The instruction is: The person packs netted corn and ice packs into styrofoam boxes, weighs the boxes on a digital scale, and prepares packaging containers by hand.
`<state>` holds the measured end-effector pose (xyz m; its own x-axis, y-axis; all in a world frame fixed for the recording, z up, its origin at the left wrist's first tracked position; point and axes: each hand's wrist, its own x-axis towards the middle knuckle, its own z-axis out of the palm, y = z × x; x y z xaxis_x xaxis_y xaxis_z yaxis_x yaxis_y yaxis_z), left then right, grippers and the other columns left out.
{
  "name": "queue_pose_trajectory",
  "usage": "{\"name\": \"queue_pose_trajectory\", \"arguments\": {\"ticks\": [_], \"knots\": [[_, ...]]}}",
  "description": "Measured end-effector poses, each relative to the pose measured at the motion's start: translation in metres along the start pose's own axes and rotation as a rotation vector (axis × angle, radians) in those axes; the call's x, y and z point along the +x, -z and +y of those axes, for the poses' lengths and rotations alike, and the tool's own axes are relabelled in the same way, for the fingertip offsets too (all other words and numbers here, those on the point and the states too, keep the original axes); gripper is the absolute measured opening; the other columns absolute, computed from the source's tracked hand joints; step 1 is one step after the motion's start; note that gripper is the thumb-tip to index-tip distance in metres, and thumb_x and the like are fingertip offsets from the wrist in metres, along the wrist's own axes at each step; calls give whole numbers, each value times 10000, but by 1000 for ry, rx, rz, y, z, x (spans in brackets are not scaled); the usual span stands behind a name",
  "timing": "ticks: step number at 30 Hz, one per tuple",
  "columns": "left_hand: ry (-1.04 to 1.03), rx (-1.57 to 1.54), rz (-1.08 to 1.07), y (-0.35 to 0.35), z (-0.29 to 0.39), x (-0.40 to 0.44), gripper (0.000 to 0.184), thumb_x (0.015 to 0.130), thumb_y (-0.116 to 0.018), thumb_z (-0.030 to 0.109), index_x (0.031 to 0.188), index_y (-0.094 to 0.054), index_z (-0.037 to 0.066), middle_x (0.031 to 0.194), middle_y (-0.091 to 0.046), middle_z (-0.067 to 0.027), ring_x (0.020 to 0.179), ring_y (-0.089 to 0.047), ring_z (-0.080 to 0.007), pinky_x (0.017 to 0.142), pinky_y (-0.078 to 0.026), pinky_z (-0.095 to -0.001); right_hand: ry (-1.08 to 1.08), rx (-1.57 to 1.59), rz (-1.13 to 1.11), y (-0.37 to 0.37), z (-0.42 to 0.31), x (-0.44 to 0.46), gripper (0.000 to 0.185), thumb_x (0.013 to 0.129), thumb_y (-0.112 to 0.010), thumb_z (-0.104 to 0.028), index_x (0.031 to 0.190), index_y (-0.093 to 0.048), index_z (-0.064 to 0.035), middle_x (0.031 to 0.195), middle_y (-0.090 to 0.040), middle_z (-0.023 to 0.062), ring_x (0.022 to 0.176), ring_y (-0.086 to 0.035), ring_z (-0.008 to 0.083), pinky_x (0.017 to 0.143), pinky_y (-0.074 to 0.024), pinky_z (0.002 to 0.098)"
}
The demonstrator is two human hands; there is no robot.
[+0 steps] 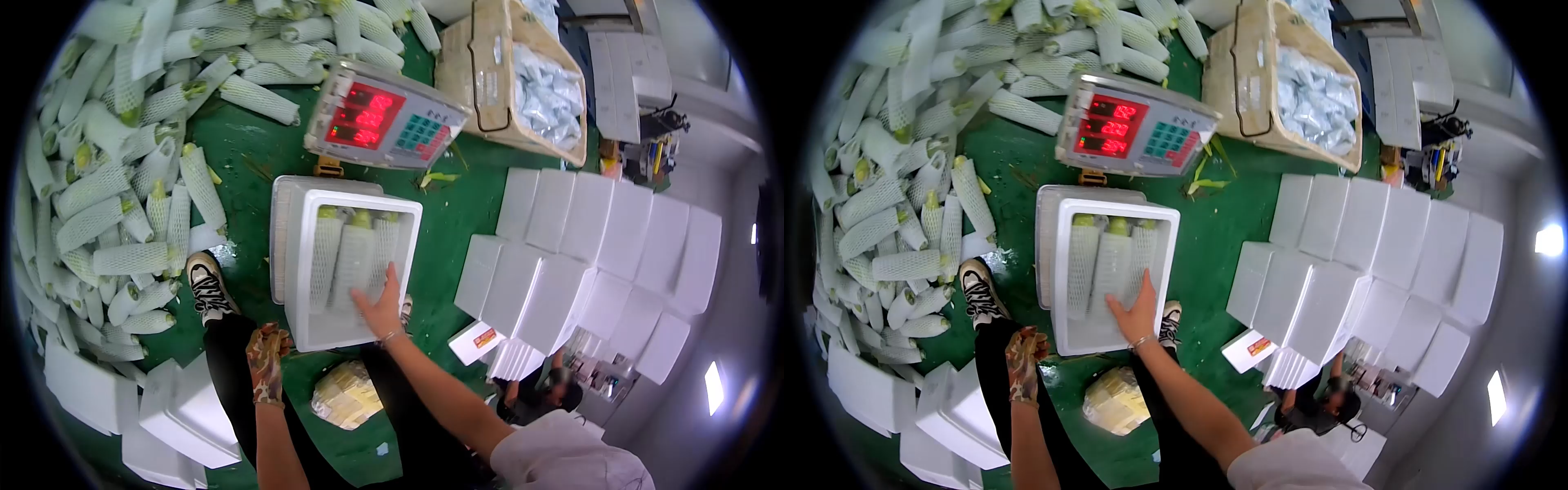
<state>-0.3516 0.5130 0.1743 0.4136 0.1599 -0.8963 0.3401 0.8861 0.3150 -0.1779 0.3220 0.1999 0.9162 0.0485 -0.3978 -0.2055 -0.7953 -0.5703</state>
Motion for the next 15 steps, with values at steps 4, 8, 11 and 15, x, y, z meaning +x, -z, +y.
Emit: {"name": "queue_pose_trajectory", "arguments": {"ticks": [4,8,11,15], "knots": [[-27,104,-12,-15,2,-5,293,890,-572,247,1077,-571,21,850,-636,-90,693,-612,-161,597,-485,-260,91,-215,-93,22,30,-87,774,719,-697,-165,1351,-289,19,1283,-400,261,1171,-391,424,985,-323,468],[-3,256,73,-25,4,-6,286,881,-574,261,1050,-579,31,816,-614,-67,654,-588,-144,558,-446,-229,-236,-111,-240,45,38,-145,622,727,-688,-128,1248,-381,18,1095,-499,196,1000,-524,297,870,-437,371],[15,294,87,-37,10,-6,279,881,-570,262,1043,-582,35,815,-614,-59,650,-592,-139,560,-445,-216,-302,-68,-310,50,44,-163,580,733,-675,-134,1224,-393,-9,1047,-522,186,918,-565,288,799,-475,357],[-82,283,57,-45,7,-10,207,887,-583,166,1034,-578,21,777,-616,-71,639,-591,-134,537,-460,-234,-398,12,-384,49,43,-161,549,740,-668,-134,1203,-394,-27,965,-564,155,853,-597,270,758,-494,361]]}}
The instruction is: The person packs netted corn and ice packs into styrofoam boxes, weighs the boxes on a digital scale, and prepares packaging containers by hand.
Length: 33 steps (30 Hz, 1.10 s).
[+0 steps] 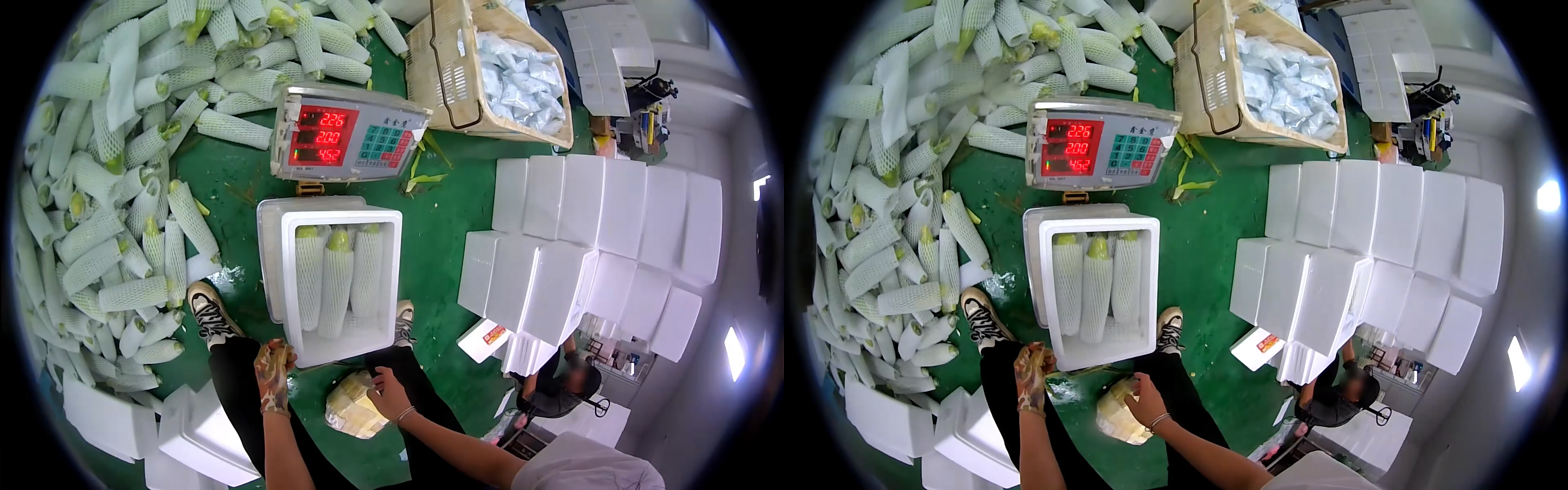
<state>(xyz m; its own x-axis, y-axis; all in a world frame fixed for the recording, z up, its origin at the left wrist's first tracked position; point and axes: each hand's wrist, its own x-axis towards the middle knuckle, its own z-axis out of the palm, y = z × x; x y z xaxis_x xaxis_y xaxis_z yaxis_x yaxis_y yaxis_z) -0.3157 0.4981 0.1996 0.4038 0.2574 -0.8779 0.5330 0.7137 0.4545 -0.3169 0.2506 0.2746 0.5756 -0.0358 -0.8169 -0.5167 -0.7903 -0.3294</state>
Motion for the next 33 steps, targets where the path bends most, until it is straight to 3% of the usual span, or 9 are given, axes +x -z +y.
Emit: {"name": "queue_pose_trajectory", "arguments": {"ticks": [13,16,18,20,22,24,27,31,33], "knots": [[99,-13,-11,4,15,-2,243,888,-584,191,1048,-566,8,781,-614,-72,650,-596,-141,574,-479,-249,164,-166,288,-60,-44,160,629,702,-728,-300,1146,-461,57,1003,-592,214,818,-610,307,733,-486,370],[53,25,-54,16,22,1,222,889,-572,177,1032,-565,7,776,-611,-84,645,-592,-143,557,-465,-245,-143,-78,102,-37,-89,174,660,675,-721,-344,1106,-449,75,1120,-507,286,914,-545,437,806,-456,450],[88,-136,-149,23,17,18,226,881,-574,161,1040,-564,0,777,-605,-74,624,-576,-132,538,-449,-236,-85,-17,293,-31,-102,158,615,689,-707,-309,1098,-445,69,1142,-492,283,976,-528,425,834,-448,438],[153,98,-44,0,48,13,225,892,-554,160,1052,-557,2,787,-607,-77,636,-590,-144,527,-455,-236,-13,-78,428,-32,-94,152,597,699,-703,-267,1122,-439,61,1098,-502,257,989,-537,397,834,-451,423],[305,-251,-307,19,36,38,225,880,-569,168,1051,-562,21,773,-609,-89,652,-621,-175,523,-480,-252,16,-222,360,-28,-93,158,600,715,-693,-232,1171,-422,49,1077,-507,228,973,-553,373,826,-460,415],[264,193,-54,-15,62,28,225,860,-591,162,1033,-567,19,747,-602,-90,624,-611,-188,514,-480,-272,-40,-304,173,-21,-116,155,595,742,-667,-210,1212,-398,36,1141,-480,218,979,-550,368,838,-462,416],[136,406,-99,-21,35,44,188,833,-592,119,981,-564,7,732,-595,-90,602,-598,-193,519,-481,-286,562,-212,83,110,-155,136,562,756,-655,-199,1221,-418,10,1126,-493,220,988,-545,360,854,-462,421],[176,347,-56,-68,12,54,161,816,-584,89,948,-564,-2,732,-592,-89,596,-588,-188,529,-481,-286,792,-286,491,385,-218,222,371,759,-616,-112,1104,-504,-38,974,-554,156,914,-572,325,787,-468,392],[188,416,24,-104,-4,53,160,814,-581,85,945,-565,-5,735,-592,-89,599,-588,-185,533,-481,-285,646,-345,727,499,-211,327,366,754,-618,-141,1076,-514,0,967,-569,190,896,-574,317,782,-469,383]]}}
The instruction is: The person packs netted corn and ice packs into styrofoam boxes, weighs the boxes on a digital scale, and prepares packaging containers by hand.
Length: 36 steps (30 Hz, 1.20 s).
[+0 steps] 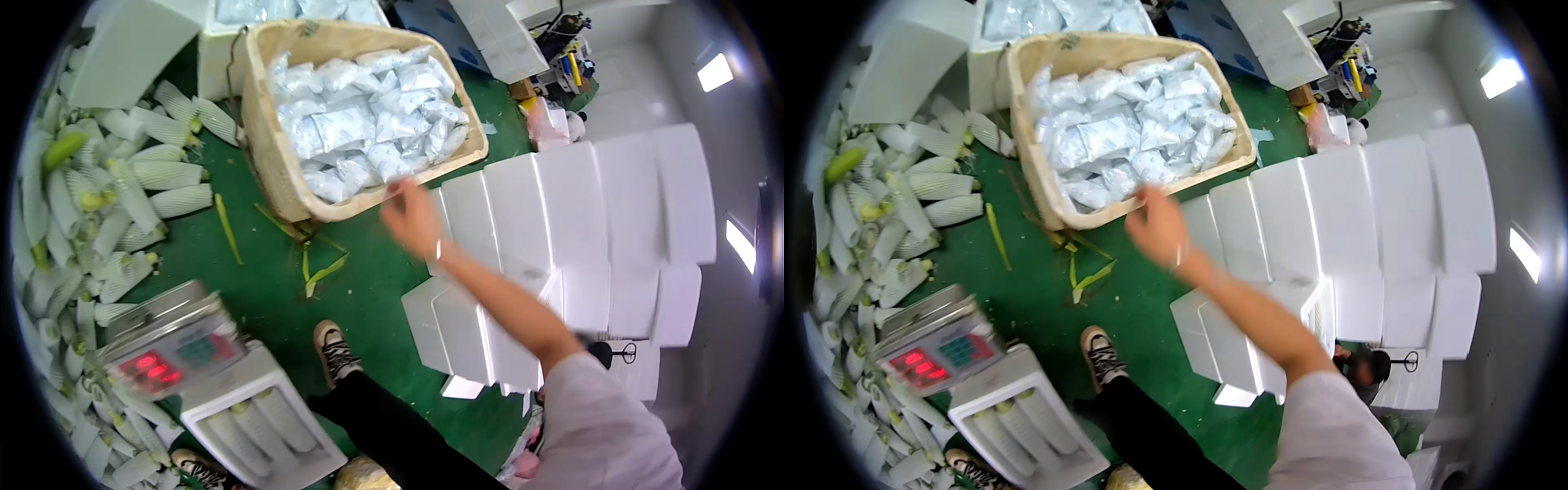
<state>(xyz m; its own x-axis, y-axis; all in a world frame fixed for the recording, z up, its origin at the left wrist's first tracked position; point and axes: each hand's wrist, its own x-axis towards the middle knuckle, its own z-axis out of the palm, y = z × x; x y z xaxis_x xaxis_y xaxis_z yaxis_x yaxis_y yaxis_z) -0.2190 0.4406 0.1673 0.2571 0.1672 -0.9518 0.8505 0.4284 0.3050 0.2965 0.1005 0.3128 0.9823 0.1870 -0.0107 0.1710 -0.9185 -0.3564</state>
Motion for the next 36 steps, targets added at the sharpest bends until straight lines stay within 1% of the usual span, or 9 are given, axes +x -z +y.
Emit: {"name": "queue_pose_trajectory", "arguments": {"ticks": [2,4,9,15,18,22,27,31,36], "knots": [[40,29,73,-38,-4,-4,159,812,-578,80,943,-566,-9,738,-592,-89,602,-587,-182,537,-481,-283,67,-354,-34,-22,125,107,552,689,-692,-285,1078,-509,61,984,-581,235,909,-575,347,802,-464,402],[71,29,145,-73,-11,-9,158,809,-575,76,940,-567,-12,742,-593,-89,606,-586,-180,541,-481,-281,-403,-400,-529,-34,168,178,1048,578,-724,-577,1256,-369,139,1268,-452,308,1197,-461,369,992,-390,382],[146,14,265,-138,-41,-34,156,804,-567,65,934,-569,-21,750,-593,-90,614,-584,-173,550,-481,-277,-286,-703,-882,-132,261,230,1419,476,-739,-683,1344,-49,202,1354,-327,349,1241,-402,403,1012,-366,384],[133,-143,357,-191,-86,-94,154,797,-557,52,926,-571,-31,759,-594,-90,623,-582,-165,562,-480,-272,-357,-84,-779,-113,245,223,1232,514,-783,-435,1409,-101,68,1190,-491,223,1073,-513,337,926,-429,381],[99,-66,304,-194,-84,-111,181,852,-535,58,1003,-561,-40,796,-622,-101,650,-601,-153,572,-491,-242,-599,682,-804,-74,190,202,731,753,-648,-305,1366,-340,-56,1091,-531,96,987,-547,207,874,-456,378],[161,-205,436,-159,-77,-127,140,859,-561,46,983,-557,-19,735,-606,-91,615,-592,-152,562,-486,-249,395,491,-1098,3,-1,77,1018,608,-741,-401,1413,-234,-39,1210,-448,146,1082,-487,285,944,-404,435],[-121,-147,485,-113,-143,-127,108,866,-581,79,944,-561,7,779,-618,-81,650,-599,-141,584,-488,-251,683,407,-1507,-48,-174,-172,1064,556,-791,-320,1437,-224,-140,1314,-381,139,1181,-369,379,1016,-303,434],[-7,-361,352,-71,-127,-137,194,868,-575,111,1033,-565,9,869,-642,-87,701,-620,-142,629,-503,-243,915,185,-1111,-169,-191,-332,1123,520,-798,-428,1426,-238,-73,1210,-385,234,1138,-388,359,997,-301,408],[-278,-512,162,12,-165,-106,219,891,-543,91,1089,-528,-1,973,-618,-134,828,-612,-151,667,-483,-222,1076,33,-690,-265,-171,-419,757,825,-563,-434,1434,-232,-129,1353,-373,178,1192,-385,310,991,-296,476]]}}
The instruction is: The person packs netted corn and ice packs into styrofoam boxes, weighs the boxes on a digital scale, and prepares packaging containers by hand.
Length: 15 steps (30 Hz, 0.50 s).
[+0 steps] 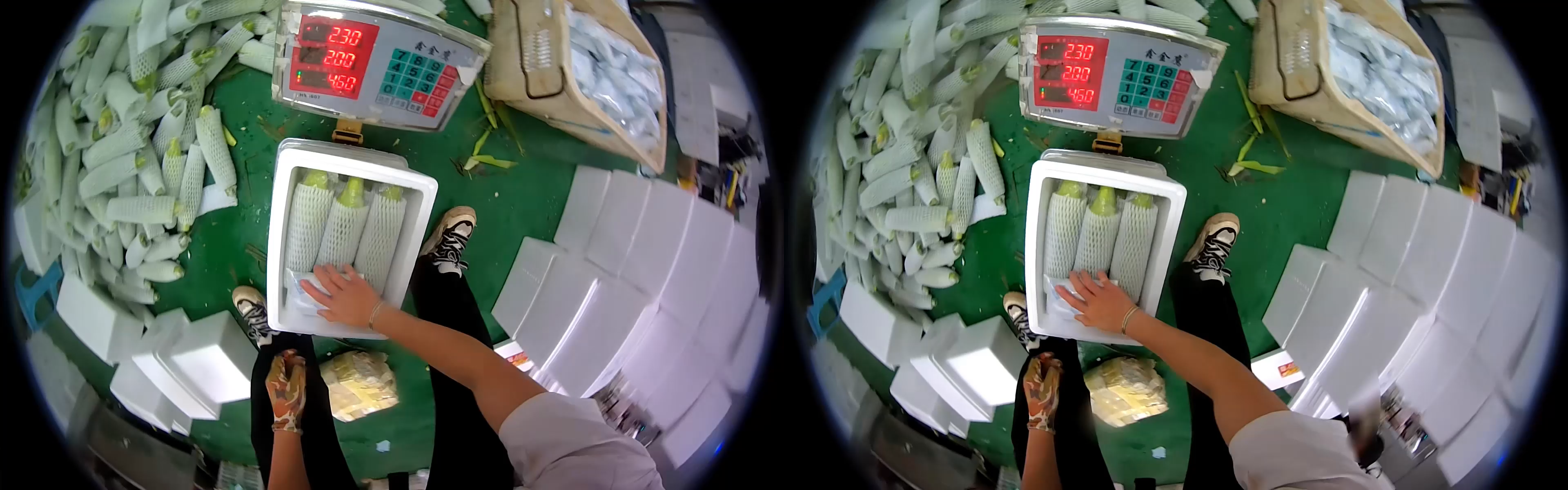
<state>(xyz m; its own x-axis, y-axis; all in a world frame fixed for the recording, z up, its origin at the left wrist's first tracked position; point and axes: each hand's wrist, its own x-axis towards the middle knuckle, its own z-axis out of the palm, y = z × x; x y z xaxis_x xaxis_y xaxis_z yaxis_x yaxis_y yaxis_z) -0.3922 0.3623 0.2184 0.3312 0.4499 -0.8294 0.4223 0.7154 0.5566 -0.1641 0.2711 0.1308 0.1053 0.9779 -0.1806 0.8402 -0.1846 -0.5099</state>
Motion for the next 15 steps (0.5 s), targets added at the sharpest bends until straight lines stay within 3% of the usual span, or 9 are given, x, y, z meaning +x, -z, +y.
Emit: {"name": "queue_pose_trajectory", "arguments": {"ticks": [2,4,6,7,8,9,10,13,15], "knots": [[-221,156,-87,25,-3,28,273,883,-534,75,1143,-500,-4,1060,-572,-140,953,-571,-175,747,-467,-244,-62,-63,31,-1,-9,2,750,829,-558,-434,1435,-231,-136,1357,-363,183,1203,-374,316,988,-297,476],[-712,1160,99,10,36,57,447,843,-603,176,1217,-456,-20,1207,-515,-171,1087,-527,-245,913,-423,-333,-247,-36,113,15,-29,-6,740,830,-562,-411,1431,-235,-130,1357,-359,184,1211,-364,325,986,-298,476],[-806,1528,106,19,34,115,759,780,-644,309,1373,-305,-21,1295,-428,-266,1200,-406,-396,1018,-326,-435,-507,72,253,52,-44,-19,728,827,-575,-365,1423,-243,-111,1351,-360,179,1218,-356,336,983,-300,475],[-725,1447,59,-13,73,108,821,765,-647,340,1397,-262,-16,1309,-395,-296,1194,-389,-443,1026,-313,-455,-652,240,346,67,-36,-31,762,790,-624,-305,1392,-246,-31,1341,-356,201,1224,-348,359,986,-300,474],[-609,1508,1,-26,88,120,828,769,-641,360,1406,-255,-3,1337,-355,-303,1218,-361,-439,1041,-298,-457,-882,227,409,69,-34,-43,788,765,-647,-297,1374,-246,4,1338,-346,220,1226,-341,361,989,-298,473],[-958,1548,117,-23,76,149,704,764,-641,400,1311,-414,18,1212,-475,-285,992,-541,-398,883,-452,-461,-1115,220,472,67,-29,-56,816,741,-670,-288,1356,-246,39,1335,-336,240,1228,-333,363,992,-295,472],[-992,1602,129,-32,79,169,665,771,-636,372,1290,-426,13,1201,-479,-276,994,-539,-387,878,-451,-452,-1233,307,368,58,-19,-63,810,704,-672,-231,1316,-251,93,1208,-473,307,1154,-460,392,949,-375,455],[-959,1747,82,-54,89,197,548,791,-622,289,1227,-460,-2,1169,-489,-251,998,-534,-353,865,-449,-427,-1255,844,270,22,15,-75,665,689,-669,-201,1209,-362,78,997,-584,294,967,-581,410,829,-474,460],[-972,1813,33,-52,89,198,470,805,-613,233,1185,-483,-12,1148,-495,-234,1000,-530,-331,856,-447,-410,-1255,702,343,-11,22,-76,513,679,-661,-180,1081,-438,46,872,-617,277,835,-616,430,750,-517,452]]}}
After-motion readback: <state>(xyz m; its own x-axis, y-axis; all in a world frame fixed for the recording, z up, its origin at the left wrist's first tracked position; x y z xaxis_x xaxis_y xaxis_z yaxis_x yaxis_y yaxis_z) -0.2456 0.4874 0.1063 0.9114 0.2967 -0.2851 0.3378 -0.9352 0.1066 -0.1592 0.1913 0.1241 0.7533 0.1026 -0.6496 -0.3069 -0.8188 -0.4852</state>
